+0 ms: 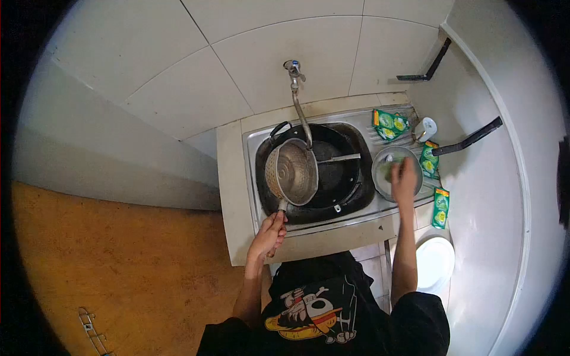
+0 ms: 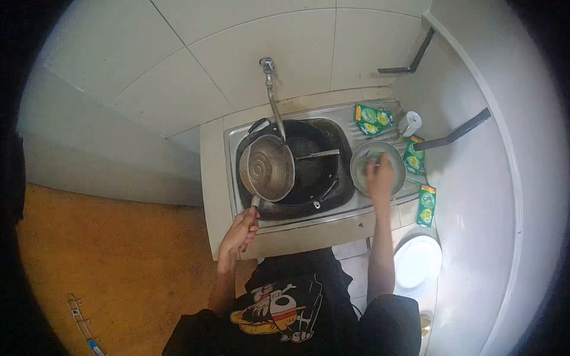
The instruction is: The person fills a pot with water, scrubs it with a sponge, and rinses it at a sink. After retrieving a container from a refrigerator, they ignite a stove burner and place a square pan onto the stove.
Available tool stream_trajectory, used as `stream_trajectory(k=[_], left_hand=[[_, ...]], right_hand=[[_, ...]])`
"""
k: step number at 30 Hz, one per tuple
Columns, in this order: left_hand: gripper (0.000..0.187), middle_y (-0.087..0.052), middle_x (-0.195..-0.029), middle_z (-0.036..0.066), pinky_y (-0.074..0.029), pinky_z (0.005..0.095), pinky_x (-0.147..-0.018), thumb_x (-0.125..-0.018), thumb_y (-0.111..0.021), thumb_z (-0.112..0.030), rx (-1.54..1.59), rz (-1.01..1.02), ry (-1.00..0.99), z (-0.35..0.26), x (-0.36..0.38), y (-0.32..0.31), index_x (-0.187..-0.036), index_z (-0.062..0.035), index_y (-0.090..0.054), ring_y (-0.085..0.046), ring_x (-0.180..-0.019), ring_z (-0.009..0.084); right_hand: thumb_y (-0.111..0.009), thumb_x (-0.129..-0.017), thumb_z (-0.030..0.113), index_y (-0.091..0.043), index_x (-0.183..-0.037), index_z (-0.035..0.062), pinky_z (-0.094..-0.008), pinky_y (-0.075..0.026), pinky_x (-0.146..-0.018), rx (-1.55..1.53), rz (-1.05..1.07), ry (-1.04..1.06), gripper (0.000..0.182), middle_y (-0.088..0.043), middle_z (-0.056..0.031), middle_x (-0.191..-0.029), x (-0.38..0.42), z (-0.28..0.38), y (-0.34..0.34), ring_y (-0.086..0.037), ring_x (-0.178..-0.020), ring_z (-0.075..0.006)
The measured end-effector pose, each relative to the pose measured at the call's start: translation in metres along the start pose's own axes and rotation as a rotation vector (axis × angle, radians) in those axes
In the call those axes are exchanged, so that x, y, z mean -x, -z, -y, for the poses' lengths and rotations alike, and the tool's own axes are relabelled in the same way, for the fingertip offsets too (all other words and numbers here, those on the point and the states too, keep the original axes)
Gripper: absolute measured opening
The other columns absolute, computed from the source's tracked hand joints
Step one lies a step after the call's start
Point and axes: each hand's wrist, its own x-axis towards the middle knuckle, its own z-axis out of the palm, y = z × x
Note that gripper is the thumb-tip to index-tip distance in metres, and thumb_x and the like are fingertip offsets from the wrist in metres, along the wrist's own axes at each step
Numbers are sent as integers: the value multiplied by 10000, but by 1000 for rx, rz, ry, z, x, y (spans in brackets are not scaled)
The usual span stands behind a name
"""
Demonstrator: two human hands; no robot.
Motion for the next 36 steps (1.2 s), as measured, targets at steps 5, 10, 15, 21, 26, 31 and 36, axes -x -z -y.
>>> stream_trajectory(k=[5,10,15,21,26,31,36], left_hand=[[378,-347,-614,-43,-251,196,-386,-970,-384,-469,14,-44,-9,1,8,-5,-908,-99,-432,-294,-469,37],[401,-369,-617,-27,-303,224,-393,-971,-383,-463,-89,-145,-44,6,13,-10,-892,-74,-436,-342,-471,63],[407,-394,-612,-20,-323,237,-411,-975,-382,-451,-98,-208,-108,4,21,-18,-846,-70,-444,-373,-472,67],[424,-342,-614,-56,-270,206,-409,-961,-385,-500,-80,-222,-94,20,19,-22,-837,-97,-429,-301,-480,44],[410,-370,-601,-32,-327,244,-428,-984,-371,-430,-17,-177,-105,13,19,-28,-833,-56,-442,-355,-478,71],[403,-375,-608,-25,-339,243,-431,-986,-365,-425,-130,-206,-132,19,14,-24,-842,-56,-442,-373,-489,70],[392,-389,-615,-15,-345,246,-430,-986,-363,-424,-132,-194,-105,15,17,-27,-846,-65,-438,-390,-491,74]], right_hand=[[-580,-823,81,-516,-1004,-52,-475,-453,-759,-337,391,392,233,-555,-252,-951,35,90,-73,-553,-920,-442],[-560,-744,-41,-511,-973,-89,-441,-481,-833,-176,572,516,239,-505,-243,-1084,40,124,-146,-560,-967,-401],[-565,-726,-50,-557,-941,-77,-452,-493,-787,-106,629,620,217,-546,-239,-1003,27,134,-158,-579,-930,-407],[-562,-712,-42,-583,-877,-74,-460,-504,-738,-124,843,610,169,-573,-251,-964,44,124,-156,-601,-855,-422],[-543,-726,-48,-578,-879,-78,-458,-508,-752,-54,625,657,159,-572,-273,-984,29,132,-138,-606,-880,-409],[-556,-685,-60,-545,-904,-64,-466,-517,-724,-41,870,617,220,-578,-258,-965,46,121,-142,-604,-841,-422],[-540,-721,-62,-559,-914,-73,-460,-513,-754,-43,644,611,194,-572,-269,-1025,26,123,-143,-603,-917,-416]])
